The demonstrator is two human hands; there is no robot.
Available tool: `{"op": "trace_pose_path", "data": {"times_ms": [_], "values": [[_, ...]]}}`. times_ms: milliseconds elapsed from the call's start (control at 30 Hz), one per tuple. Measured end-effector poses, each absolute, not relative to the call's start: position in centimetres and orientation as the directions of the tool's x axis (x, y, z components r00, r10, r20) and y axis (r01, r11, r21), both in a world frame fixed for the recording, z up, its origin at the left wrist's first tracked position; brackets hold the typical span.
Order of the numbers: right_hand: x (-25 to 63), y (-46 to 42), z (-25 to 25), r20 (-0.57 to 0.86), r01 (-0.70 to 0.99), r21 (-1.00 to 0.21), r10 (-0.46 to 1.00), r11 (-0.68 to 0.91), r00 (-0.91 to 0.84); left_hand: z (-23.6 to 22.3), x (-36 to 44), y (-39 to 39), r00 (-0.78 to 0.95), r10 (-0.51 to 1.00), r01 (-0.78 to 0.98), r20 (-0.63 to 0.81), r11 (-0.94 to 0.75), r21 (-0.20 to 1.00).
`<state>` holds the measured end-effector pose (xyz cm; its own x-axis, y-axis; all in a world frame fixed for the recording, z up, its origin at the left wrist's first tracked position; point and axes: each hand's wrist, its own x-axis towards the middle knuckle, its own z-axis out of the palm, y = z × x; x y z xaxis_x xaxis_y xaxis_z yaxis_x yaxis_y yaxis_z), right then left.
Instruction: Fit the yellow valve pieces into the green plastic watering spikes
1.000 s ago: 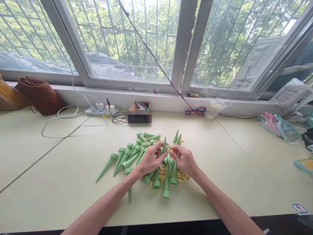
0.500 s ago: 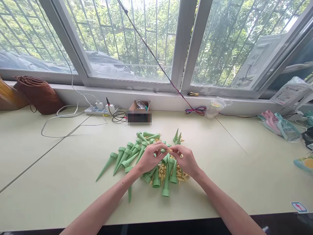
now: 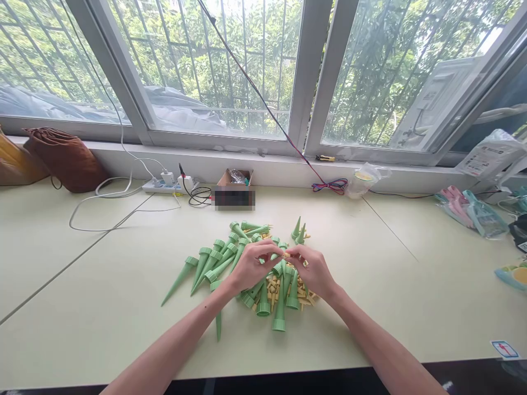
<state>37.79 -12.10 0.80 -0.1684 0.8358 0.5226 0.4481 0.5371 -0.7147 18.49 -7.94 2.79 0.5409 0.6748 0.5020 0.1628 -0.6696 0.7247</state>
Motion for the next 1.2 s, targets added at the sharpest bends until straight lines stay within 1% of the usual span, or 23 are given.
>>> {"op": "trace_pose_path", "data": {"times_ms": [233,667,967,1200], "values": [[37.88,-12.14,0.89,0.511,0.448,-0.722,0.843,0.527,-0.168,2.90,18.56,-8.04,0.532,0.691,0.161,0.489,-0.649,0.743],[38.06,-12.08,0.53,0.487,0.460,-0.726,0.854,0.511,-0.182,2.31,18.46,-7.99,0.558,0.665,0.175,0.496,-0.679,0.713],[38.24,-12.08,0.45,0.468,0.463,-0.730,0.861,0.503,-0.198,2.16,18.46,-7.99,0.557,0.671,0.178,0.489,-0.671,0.719],[38.22,-12.09,0.31,0.468,0.475,-0.722,0.860,0.504,-0.201,2.20,18.47,-7.90,0.556,0.656,0.155,0.510,-0.685,0.712]]}}
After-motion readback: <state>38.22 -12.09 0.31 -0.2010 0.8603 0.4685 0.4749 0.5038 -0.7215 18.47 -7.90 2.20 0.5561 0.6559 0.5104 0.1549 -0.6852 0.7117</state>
